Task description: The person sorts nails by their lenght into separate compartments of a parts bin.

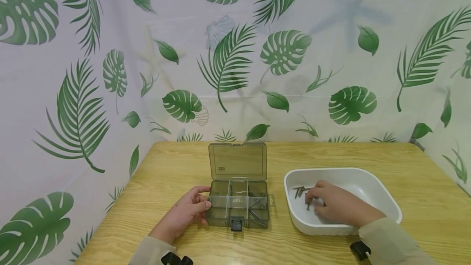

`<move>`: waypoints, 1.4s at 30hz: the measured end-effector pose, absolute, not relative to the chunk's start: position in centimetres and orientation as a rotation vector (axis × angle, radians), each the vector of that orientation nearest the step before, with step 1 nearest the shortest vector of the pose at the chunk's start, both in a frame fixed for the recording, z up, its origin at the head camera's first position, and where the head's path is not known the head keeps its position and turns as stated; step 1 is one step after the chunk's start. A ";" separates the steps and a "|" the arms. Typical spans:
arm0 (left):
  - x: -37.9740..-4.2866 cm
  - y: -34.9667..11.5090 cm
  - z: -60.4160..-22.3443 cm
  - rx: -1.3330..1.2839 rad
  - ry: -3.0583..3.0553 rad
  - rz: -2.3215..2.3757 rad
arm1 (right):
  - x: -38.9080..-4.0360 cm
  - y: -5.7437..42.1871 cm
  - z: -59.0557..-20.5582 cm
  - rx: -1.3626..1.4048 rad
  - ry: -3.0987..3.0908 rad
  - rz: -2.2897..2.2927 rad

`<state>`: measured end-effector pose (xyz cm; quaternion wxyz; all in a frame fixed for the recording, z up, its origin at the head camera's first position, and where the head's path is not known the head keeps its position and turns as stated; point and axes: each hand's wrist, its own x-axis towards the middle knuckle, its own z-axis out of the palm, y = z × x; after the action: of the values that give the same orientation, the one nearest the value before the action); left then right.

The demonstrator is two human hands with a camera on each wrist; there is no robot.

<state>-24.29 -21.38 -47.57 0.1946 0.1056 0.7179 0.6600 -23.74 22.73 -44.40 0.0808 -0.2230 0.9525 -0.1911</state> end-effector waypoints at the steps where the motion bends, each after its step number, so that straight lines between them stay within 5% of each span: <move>1: -24.3 -21.4 -47.6 0.298 2.011 1.852 | -23.7 22.8 -44.4 -0.675 2.853 -0.568; 42: -24.3 -21.3 -47.4 0.293 2.013 1.845 | -24.0 22.5 -43.1 -0.589 2.941 -0.585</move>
<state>-24.32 -21.28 -47.45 0.1966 0.1045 0.7188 0.6587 -23.98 22.54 -43.06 0.0427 -0.1925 0.9615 -0.1912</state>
